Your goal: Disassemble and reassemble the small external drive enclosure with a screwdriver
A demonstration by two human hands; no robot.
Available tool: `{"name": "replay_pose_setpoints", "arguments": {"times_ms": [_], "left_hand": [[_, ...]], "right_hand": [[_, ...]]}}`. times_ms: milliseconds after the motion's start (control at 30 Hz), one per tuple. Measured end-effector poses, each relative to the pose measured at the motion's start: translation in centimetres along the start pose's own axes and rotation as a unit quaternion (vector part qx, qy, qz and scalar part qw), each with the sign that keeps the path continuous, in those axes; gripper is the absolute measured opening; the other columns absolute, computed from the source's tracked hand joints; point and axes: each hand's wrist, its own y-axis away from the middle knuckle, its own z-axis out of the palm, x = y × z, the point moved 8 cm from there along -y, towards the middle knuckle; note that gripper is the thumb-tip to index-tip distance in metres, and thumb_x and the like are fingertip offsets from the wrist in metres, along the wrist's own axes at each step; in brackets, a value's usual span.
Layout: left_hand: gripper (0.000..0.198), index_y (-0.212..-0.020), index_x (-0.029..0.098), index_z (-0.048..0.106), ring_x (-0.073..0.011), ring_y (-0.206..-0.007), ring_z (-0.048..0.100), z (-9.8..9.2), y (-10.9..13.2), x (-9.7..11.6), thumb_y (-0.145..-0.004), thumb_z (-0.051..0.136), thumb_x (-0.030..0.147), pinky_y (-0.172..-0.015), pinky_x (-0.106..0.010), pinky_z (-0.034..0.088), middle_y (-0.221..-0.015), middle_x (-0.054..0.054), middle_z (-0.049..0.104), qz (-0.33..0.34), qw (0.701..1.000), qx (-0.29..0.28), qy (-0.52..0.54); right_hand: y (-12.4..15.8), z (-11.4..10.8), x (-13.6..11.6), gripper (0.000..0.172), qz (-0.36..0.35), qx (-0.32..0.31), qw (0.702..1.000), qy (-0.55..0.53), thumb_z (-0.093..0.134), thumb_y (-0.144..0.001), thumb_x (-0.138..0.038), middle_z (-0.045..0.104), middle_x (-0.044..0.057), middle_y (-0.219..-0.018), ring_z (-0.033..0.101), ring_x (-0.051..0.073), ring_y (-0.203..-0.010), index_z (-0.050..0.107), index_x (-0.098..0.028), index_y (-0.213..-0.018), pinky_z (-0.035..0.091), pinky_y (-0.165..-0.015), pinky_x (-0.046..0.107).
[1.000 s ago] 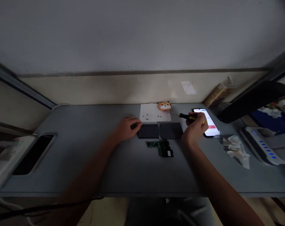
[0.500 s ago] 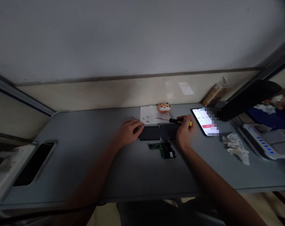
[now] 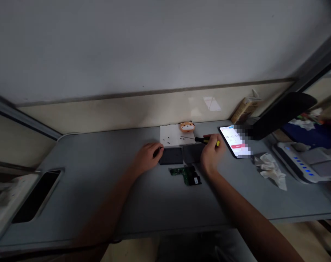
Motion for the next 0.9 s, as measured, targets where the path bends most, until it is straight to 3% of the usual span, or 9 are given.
{"name": "replay_pose_setpoints", "arguments": {"times_ms": [267,433,633,767,900], "left_hand": [[0.034,-0.112,0.022,0.069,-0.0235,-0.098,0.069,-0.3,0.1,-0.7,-0.106,0.036,0.030,-0.092,-0.039,0.054,-0.100,-0.007,0.073,-0.001,1.000,0.020,-0.008],[0.042,-0.112,0.020,0.072,-0.0223,-0.093,0.067,0.1,0.1,-1.5,-0.108,0.031,0.031,-0.089,-0.037,0.053,-0.092,-0.006,0.068,-0.009,0.999,-0.001,-0.036],[0.047,-0.110,0.020,0.073,-0.0218,-0.090,0.066,0.0,0.1,-1.4,-0.109,0.027,0.033,-0.088,-0.036,0.053,-0.089,-0.006,0.068,0.005,0.999,-0.003,-0.045],[0.047,-0.106,0.019,0.073,-0.0216,-0.089,0.067,0.1,0.0,-1.2,-0.109,0.028,0.032,-0.086,-0.036,0.053,-0.089,-0.007,0.069,0.017,0.999,-0.003,-0.047],[0.043,-0.110,0.019,0.071,-0.0225,-0.094,0.068,-0.4,0.0,-0.9,-0.108,0.030,0.032,-0.087,-0.037,0.053,-0.095,-0.008,0.070,0.015,0.999,0.018,-0.043]], "right_hand": [[0.0,-0.2,0.3,0.032,0.003,0.024,0.999,0.020,0.040,-0.090,-0.039,0.056,-0.001,-0.063,0.055,0.018,-0.064,0.059,-0.024,-0.070,0.041,-0.064,0.030],[-0.3,-0.2,0.2,0.033,-0.009,0.029,0.999,0.016,0.039,-0.090,-0.039,0.057,0.000,-0.064,0.055,0.018,-0.063,0.059,-0.023,-0.070,0.040,-0.063,0.031],[-0.6,0.4,-0.1,0.033,-0.011,-0.014,1.000,-0.021,0.040,-0.088,-0.041,0.060,0.001,-0.064,0.057,0.016,-0.065,0.059,-0.023,-0.067,0.043,-0.063,0.030],[-1.3,0.5,1.1,0.032,0.060,-0.028,0.996,-0.066,0.045,-0.085,-0.045,0.062,0.001,-0.066,0.058,0.015,-0.065,0.059,-0.022,-0.067,0.043,-0.059,0.027],[-2.1,-0.3,3.2,0.029,0.179,0.028,0.972,-0.148,0.050,-0.083,-0.046,0.062,-0.001,-0.067,0.056,0.012,-0.059,0.059,-0.021,-0.070,0.041,-0.052,0.024]]}}
